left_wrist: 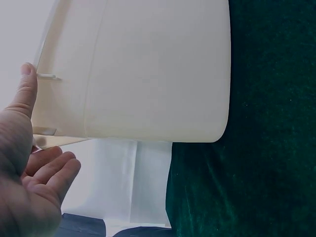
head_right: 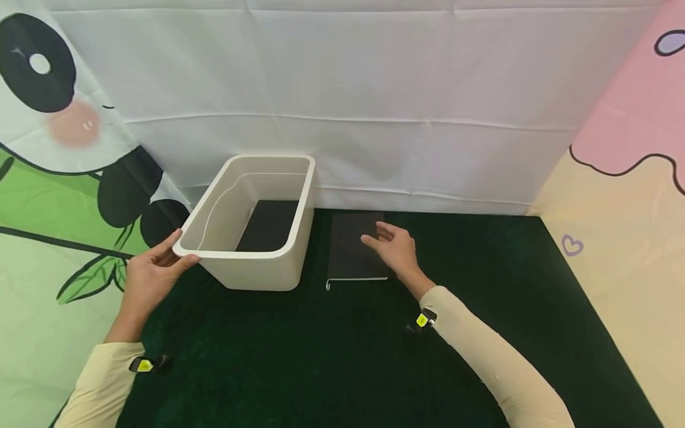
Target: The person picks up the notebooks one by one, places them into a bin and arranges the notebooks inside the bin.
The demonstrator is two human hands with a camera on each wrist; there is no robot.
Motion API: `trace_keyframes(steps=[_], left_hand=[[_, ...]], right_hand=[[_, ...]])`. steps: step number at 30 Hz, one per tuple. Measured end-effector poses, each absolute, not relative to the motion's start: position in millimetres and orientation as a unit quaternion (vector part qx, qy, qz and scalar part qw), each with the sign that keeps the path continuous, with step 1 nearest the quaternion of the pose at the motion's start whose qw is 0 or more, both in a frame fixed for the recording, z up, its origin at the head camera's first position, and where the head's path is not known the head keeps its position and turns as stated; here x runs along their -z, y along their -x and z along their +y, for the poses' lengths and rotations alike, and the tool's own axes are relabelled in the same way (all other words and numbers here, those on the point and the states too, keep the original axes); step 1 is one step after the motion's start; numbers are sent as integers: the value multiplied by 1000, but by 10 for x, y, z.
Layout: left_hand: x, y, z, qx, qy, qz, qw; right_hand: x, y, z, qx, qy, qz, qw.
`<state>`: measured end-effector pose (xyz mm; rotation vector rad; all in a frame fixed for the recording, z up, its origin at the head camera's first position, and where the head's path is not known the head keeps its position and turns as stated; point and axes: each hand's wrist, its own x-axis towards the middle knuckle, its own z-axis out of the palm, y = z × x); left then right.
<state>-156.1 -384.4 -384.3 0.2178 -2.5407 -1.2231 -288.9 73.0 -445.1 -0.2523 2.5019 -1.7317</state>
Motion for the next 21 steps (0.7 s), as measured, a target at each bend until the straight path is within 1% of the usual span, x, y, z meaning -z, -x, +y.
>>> trace_keyframes(steps=[10,21], left_hand=[[3837,1582,-3839,424,-79,-889,153],[3848,1600,-3818,427,-79,-888,151]], right_hand=[[4732,2863,889,484,106,868,28],[4933,2812,957,417,121,900,46]])
